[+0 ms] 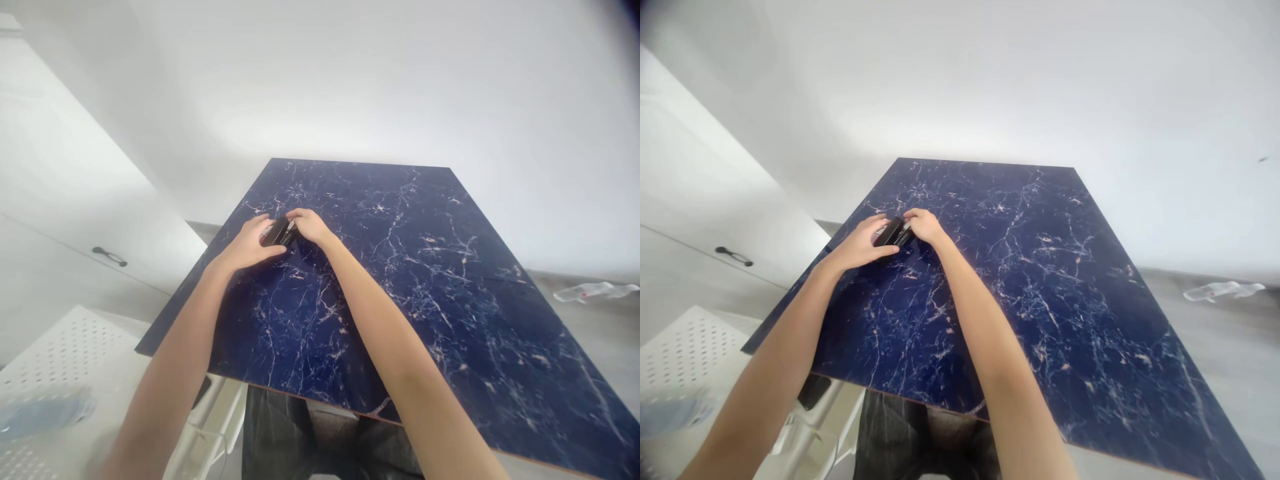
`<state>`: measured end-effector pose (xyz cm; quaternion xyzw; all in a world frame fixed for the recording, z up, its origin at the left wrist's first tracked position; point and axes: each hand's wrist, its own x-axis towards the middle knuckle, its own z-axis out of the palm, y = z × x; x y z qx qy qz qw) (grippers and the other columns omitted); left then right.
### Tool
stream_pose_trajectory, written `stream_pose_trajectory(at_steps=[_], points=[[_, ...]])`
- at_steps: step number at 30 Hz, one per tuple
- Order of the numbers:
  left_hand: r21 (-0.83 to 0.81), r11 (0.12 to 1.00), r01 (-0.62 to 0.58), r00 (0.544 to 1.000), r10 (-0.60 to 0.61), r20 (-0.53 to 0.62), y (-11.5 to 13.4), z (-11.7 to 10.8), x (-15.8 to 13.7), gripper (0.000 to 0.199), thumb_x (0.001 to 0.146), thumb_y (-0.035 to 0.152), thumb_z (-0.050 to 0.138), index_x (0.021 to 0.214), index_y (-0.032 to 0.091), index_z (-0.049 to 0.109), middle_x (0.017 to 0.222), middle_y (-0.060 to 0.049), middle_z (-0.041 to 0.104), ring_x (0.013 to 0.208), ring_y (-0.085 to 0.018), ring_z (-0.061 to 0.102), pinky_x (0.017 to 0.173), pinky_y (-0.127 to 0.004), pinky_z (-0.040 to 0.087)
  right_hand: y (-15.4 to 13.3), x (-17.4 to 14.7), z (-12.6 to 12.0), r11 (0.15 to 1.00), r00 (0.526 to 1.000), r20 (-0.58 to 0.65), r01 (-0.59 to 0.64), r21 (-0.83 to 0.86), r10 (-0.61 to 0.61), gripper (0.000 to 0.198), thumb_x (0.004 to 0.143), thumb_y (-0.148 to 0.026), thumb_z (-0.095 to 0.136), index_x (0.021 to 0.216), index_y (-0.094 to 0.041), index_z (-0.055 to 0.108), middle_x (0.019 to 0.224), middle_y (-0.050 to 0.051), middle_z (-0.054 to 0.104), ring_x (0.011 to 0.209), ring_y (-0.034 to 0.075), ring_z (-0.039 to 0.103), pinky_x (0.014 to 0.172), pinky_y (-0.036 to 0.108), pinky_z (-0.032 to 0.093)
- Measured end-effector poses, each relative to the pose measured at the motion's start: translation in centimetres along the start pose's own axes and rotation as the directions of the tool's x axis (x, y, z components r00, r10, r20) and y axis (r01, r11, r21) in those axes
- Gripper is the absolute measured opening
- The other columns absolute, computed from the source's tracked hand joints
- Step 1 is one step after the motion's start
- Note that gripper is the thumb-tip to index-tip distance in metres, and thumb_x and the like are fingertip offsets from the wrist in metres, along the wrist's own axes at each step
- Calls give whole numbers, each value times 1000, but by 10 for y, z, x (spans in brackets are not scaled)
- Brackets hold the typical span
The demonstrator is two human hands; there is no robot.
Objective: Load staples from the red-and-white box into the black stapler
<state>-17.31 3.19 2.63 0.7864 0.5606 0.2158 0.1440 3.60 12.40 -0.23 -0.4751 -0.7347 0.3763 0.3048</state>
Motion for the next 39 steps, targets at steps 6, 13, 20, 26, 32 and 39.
stream_pose_trajectory(at_steps=[6,13,20,26,32,39], points=[[106,994,-39,986,55,-154,16,12,1,54,82,26,71,136,24,69,130,-10,72,129,-35,59,109,-49,51,11,-6,-29,992,996,-87,-23,-124,13,41,85,-5,47,107,-18,80,114,7,79,110,21,70,107,33,48],[120,991,-52,982,73,-172,11,12,-1,54,79,23,67,133,24,70,124,-7,75,119,-33,62,104,-47,53,-7,-21,-28,815,945,210,322,-481,-250,42,83,-3,51,107,-24,78,118,6,75,112,26,65,101,36,45],[115,991,-68,984,85,-154,9,15,0,55,83,28,65,138,23,66,128,-7,73,120,-33,61,103,-47,52,-17,-22,-30,702,941,185,336,-628,-284,29,83,-7,56,100,-23,74,101,9,78,95,26,67,82,34,43],[116,991,-68,987,83,-137,9,14,-1,57,85,29,63,141,23,64,131,-7,73,120,-33,61,103,-47,51,-9,-19,-39,823,951,55,292,-487,-305,23,83,-10,60,96,-22,74,92,4,77,88,23,68,82,31,46],[134,990,-42,983,65,-173,10,16,-1,55,84,29,65,139,24,66,125,-7,74,118,-33,59,100,-46,52,-4,-14,-43,953,939,-253,168,-251,-233,19,96,-25,64,113,-19,71,102,6,79,94,20,71,92,33,53],[168,984,67,968,-23,-250,12,21,1,52,83,27,67,135,24,67,117,-8,76,114,-36,59,97,-48,52,-11,-14,-25,888,999,-31,15,-461,-33,17,93,-27,69,107,-19,75,110,13,79,108,29,72,100,41,53]])
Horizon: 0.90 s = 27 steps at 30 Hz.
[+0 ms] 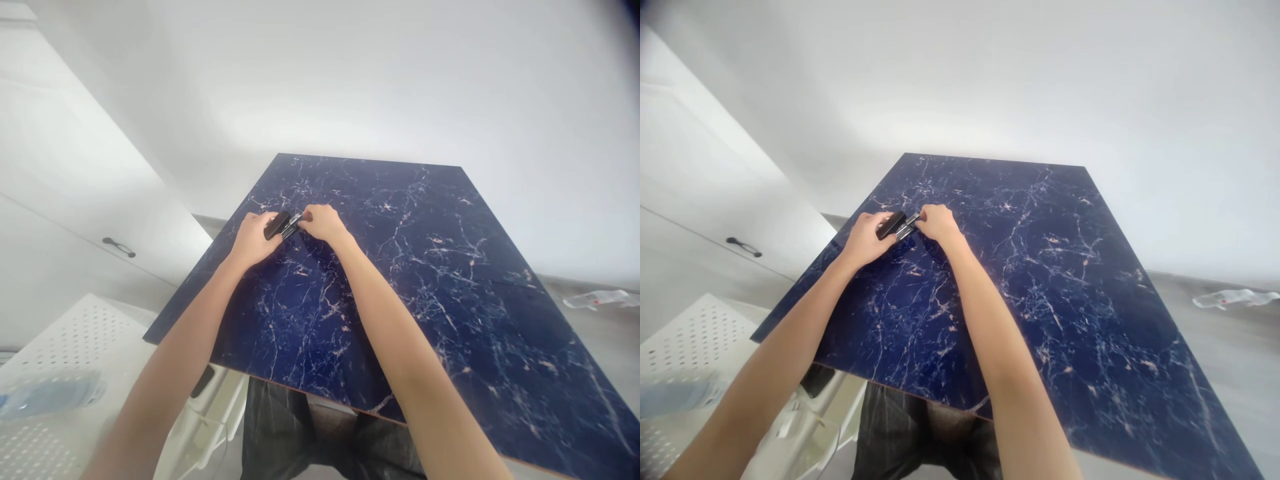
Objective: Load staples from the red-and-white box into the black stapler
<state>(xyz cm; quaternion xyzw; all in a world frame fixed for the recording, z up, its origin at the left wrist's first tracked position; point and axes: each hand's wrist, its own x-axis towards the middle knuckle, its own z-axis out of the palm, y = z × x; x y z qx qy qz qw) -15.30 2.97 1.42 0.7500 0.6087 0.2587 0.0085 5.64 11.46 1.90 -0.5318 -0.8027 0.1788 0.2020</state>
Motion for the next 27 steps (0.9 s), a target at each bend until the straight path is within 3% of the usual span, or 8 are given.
stream_pose_trajectory(at_steps=[5,11,15,19,21,23,25,27], points=[[-7,1000,-11,1000,11,-5,1,0,0,50,82,26,67,132,22,67,119,-8,75,112,-34,62,97,-46,52,-11,-1,13,989,994,-79,-60,133,71,47,94,-12,52,140,-15,60,130,14,75,121,28,70,104,38,52],[-1,1000,-21,1000,21,2,2,0,0,45,85,25,65,129,19,65,113,-9,75,101,-31,66,91,-44,52,-24,-2,15,962,994,53,79,262,-96,40,85,-8,55,122,-20,68,116,6,80,113,24,73,99,34,54],[30,1000,0,1000,0,-18,2,3,0,44,86,26,65,130,18,63,118,-12,74,107,-33,65,93,-44,52,-23,-4,9,950,984,136,69,304,-115,32,89,-14,56,117,-21,69,119,7,80,114,25,72,101,36,53],[23,1000,-9,1000,9,-14,0,1,1,43,89,32,66,130,20,65,123,-11,73,113,-34,65,101,-47,50,-21,-6,0,957,972,215,31,288,-96,39,86,-19,63,125,-20,67,129,10,77,117,24,71,100,34,54],[-41,999,-4,999,3,-42,-5,-3,2,40,94,38,62,130,21,66,127,-10,73,119,-32,64,108,-47,47,-24,-8,-2,984,981,194,-21,179,-14,32,87,-29,66,116,-17,72,122,15,78,112,29,73,96,37,56],[-136,990,44,991,-60,-120,-12,-9,4,39,100,41,52,129,21,67,129,-9,73,121,-28,65,111,-44,47,-29,-9,0,994,981,188,-64,83,47,28,89,-40,65,96,-16,77,102,17,80,100,33,76,89,40,58],[-193,973,130,965,-169,-203,-23,-14,6,39,103,40,44,126,21,69,127,-9,74,117,-26,67,108,-42,49,-34,-11,5,998,970,241,-51,41,39,30,87,-45,68,81,-17,77,84,16,78,89,33,77,84,40,58],[-177,962,210,948,-244,-203,-34,-19,7,38,100,39,47,122,21,71,125,-9,75,109,-25,69,104,-42,52,-38,-12,11,1000,958,286,-27,13,22,25,81,-43,76,78,-18,77,79,14,77,86,32,77,82,38,59]])
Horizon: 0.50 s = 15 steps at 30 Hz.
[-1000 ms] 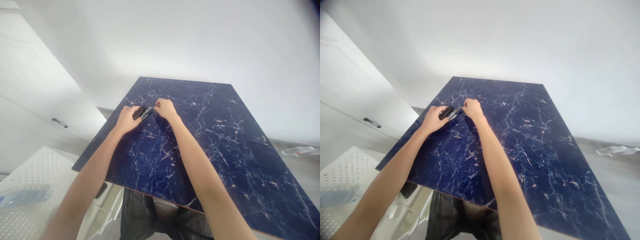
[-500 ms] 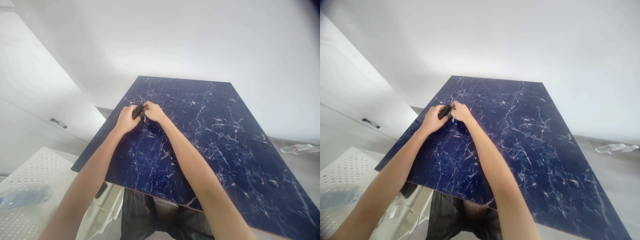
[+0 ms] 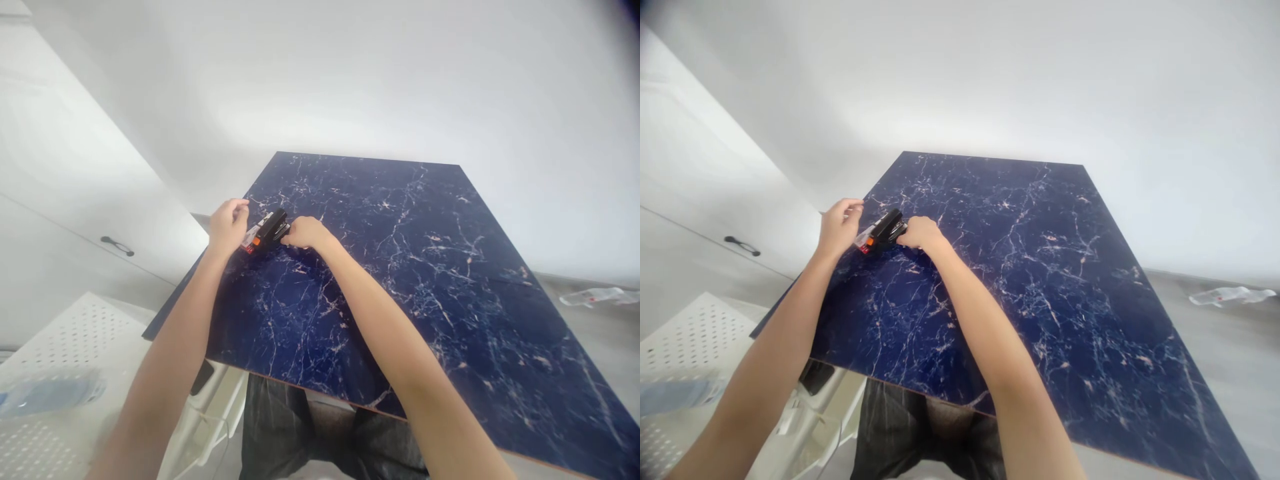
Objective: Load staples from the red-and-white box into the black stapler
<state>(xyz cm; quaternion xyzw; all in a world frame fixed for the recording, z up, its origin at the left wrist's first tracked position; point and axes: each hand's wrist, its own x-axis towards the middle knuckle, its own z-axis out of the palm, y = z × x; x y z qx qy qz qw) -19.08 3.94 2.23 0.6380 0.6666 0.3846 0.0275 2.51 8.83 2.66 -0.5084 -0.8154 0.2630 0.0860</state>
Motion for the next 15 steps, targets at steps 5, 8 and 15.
stream_pose_trajectory(at_steps=[5,8,15], points=[[52,999,3,888,-27,459,-20,-20,6,50,85,44,63,130,25,71,128,-10,74,105,-29,73,94,-41,57,0,1,7,999,1000,-19,-25,-24,25,22,72,-39,84,83,-20,78,89,13,79,95,31,76,83,36,59],[22,999,-37,767,14,641,-23,-36,5,63,76,47,73,137,29,68,127,-9,75,107,-31,74,89,-40,58,1,-1,2,1000,1000,-4,-14,-16,14,21,72,-39,84,80,-21,78,87,11,79,92,30,76,82,35,59],[100,994,41,970,-64,236,-4,-42,-1,30,80,46,74,103,26,77,98,-3,78,88,-26,71,78,-35,54,12,0,-8,980,997,68,-43,192,30,22,86,-39,71,82,-19,77,79,10,78,66,25,75,70,34,59]])
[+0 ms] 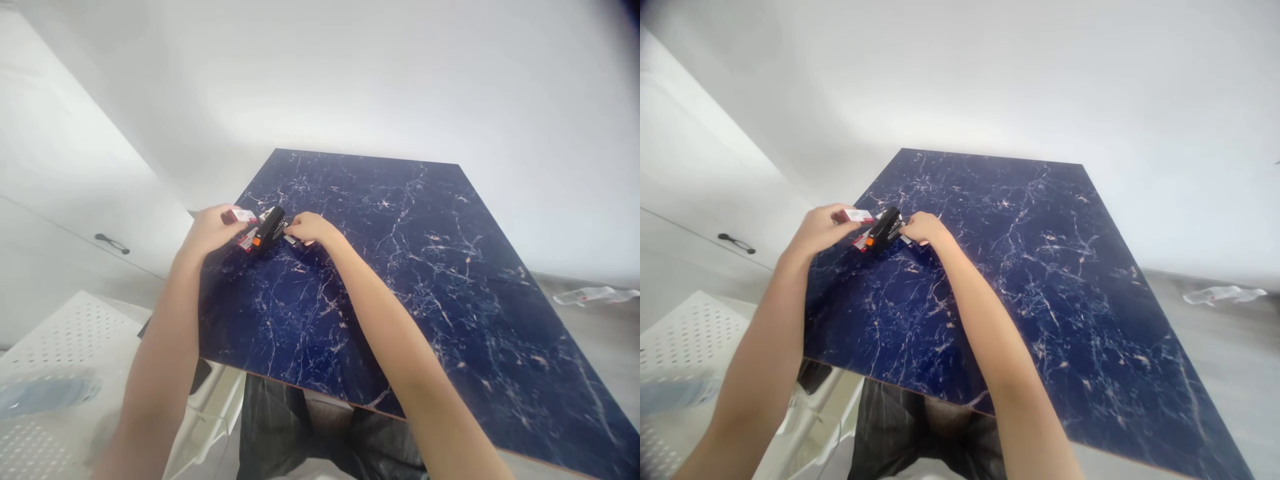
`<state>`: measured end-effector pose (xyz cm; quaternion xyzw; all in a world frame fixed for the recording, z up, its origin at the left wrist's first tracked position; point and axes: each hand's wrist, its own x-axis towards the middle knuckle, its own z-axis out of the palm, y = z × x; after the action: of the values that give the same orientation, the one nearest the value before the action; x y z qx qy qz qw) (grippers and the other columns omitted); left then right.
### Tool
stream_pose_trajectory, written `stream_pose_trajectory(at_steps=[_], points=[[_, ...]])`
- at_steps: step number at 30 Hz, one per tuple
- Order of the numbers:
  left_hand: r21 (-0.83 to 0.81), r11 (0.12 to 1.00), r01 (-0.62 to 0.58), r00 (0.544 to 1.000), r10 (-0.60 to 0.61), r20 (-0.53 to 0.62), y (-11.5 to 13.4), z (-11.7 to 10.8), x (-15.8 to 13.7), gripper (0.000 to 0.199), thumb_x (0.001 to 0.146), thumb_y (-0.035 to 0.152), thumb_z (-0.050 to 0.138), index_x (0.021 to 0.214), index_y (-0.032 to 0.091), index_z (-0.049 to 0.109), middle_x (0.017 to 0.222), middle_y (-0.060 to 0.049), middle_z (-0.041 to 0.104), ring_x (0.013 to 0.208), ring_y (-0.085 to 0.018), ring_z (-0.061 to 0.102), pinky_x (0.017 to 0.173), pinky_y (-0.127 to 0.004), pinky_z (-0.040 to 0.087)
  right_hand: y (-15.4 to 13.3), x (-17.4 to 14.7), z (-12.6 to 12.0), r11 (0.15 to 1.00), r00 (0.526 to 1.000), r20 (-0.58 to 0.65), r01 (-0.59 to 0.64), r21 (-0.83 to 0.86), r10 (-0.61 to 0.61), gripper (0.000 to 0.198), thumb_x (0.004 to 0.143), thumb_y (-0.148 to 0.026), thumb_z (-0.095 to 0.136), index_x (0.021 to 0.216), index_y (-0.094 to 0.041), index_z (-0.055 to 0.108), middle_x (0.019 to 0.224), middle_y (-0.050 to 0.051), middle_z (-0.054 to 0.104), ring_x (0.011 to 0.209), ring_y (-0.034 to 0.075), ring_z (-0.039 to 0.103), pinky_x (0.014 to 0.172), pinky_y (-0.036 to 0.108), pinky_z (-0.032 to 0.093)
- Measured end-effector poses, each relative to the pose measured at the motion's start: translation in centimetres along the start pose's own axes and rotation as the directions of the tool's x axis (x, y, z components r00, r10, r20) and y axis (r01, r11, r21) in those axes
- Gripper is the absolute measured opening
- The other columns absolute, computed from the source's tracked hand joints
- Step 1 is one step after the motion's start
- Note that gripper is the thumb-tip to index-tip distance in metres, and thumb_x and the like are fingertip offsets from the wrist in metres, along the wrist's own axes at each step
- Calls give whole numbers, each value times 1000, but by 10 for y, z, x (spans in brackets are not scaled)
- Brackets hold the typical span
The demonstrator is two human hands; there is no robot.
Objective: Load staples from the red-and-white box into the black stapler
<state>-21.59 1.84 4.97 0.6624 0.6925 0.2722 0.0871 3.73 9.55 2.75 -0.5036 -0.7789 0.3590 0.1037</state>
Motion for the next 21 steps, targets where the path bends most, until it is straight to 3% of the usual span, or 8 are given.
stream_pose_trajectory(at_steps=[3,5,8,10,14,18,21], points=[[-33,997,-66,950,53,-306,18,7,-4,22,90,43,65,94,23,74,91,-4,73,87,-24,67,83,-36,53,13,7,-3,988,997,-30,-71,134,76,20,88,-35,68,86,-18,78,79,12,77,65,26,75,68,36,60],[-8,974,-228,916,211,-342,33,16,-8,23,94,42,61,88,23,71,88,-4,70,89,-23,64,90,-39,52,21,11,-5,977,992,-55,-100,190,112,18,87,-33,69,87,-18,78,77,11,77,67,27,76,68,34,60],[48,885,-464,858,462,-227,57,37,-17,28,94,47,64,81,24,69,84,-4,68,88,-24,61,94,-44,49,30,15,-8,961,987,-69,-122,249,143,19,90,-32,66,89,-17,77,82,11,78,68,25,76,63,31,60],[52,811,-583,808,585,-71,71,52,-23,30,94,48,66,78,24,69,83,-5,69,86,-24,60,93,-45,48,33,14,-10,945,983,-73,-139,298,168,20,92,-30,63,92,-16,77,88,12,80,68,23,75,61,29,60],[9,718,-696,703,680,208,81,71,-30,17,95,40,66,90,25,73,91,-6,70,91,-26,61,91,-44,49,35,10,-12,908,974,-88,-158,387,207,22,95,-30,60,99,-16,76,100,11,81,71,20,76,61,27,61],[41,730,-682,709,646,282,75,73,-31,18,99,29,57,95,26,75,103,-8,69,100,-26,63,90,-41,52,36,6,-12,882,970,-100,-157,443,223,19,95,-30,63,98,-17,76,102,10,81,69,19,76,61,26,61],[67,735,-674,722,638,268,71,72,-29,21,98,41,64,102,25,77,110,-9,69,105,-28,63,95,-43,52,36,6,-12,870,967,-109,-155,469,231,16,96,-29,64,96,-17,74,100,10,80,65,18,75,59,26,60]])
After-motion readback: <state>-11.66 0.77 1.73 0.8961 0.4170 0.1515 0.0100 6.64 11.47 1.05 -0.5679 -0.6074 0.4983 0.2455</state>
